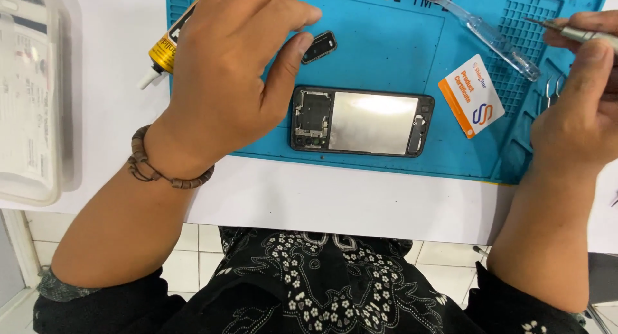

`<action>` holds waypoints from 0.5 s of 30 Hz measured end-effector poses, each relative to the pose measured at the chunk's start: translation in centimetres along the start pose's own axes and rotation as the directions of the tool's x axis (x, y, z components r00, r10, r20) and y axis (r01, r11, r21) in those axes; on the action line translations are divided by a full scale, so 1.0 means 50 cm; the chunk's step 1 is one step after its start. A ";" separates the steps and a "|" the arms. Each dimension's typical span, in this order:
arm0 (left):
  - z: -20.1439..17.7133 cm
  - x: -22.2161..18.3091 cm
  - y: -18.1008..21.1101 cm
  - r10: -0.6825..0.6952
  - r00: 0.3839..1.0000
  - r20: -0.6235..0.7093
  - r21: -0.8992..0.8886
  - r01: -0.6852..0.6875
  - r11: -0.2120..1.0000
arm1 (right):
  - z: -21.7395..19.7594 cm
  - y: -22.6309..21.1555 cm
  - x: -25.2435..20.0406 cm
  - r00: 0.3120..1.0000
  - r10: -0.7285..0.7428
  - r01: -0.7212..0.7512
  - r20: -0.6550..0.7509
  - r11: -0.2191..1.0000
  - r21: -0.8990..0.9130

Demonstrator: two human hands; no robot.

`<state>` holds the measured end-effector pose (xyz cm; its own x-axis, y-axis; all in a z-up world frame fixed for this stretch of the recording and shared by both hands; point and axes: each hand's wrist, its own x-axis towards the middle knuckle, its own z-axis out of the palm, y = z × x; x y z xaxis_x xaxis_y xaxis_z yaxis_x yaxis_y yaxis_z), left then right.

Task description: Repairing a mobile phone by peeling adhesive strips and attaching the internal frame or back cover.

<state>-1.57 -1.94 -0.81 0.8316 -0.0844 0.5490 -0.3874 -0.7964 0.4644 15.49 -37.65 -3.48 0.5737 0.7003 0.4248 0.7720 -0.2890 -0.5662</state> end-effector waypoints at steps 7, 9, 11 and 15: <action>0.002 -0.010 -0.005 0.016 0.999 -0.037 0.084 -0.013 0.996 | 0.011 0.020 -0.018 0.979 0.194 -0.199 -0.061 0.974 -0.104; 0.002 -0.010 -0.004 0.005 0.999 -0.041 0.084 -0.002 0.996 | 0.012 0.039 -0.021 0.988 0.126 -0.133 -0.090 0.989 -0.071; -0.002 -0.009 0.000 0.000 0.999 -0.045 0.081 0.004 0.997 | 0.024 0.039 -0.014 0.990 0.061 -0.067 -0.124 0.997 -0.044; 0.004 0.005 0.004 0.024 0.999 -0.049 -0.003 -0.024 1.000 | 0.019 -0.035 0.038 0.958 0.035 -0.031 -0.286 0.999 0.021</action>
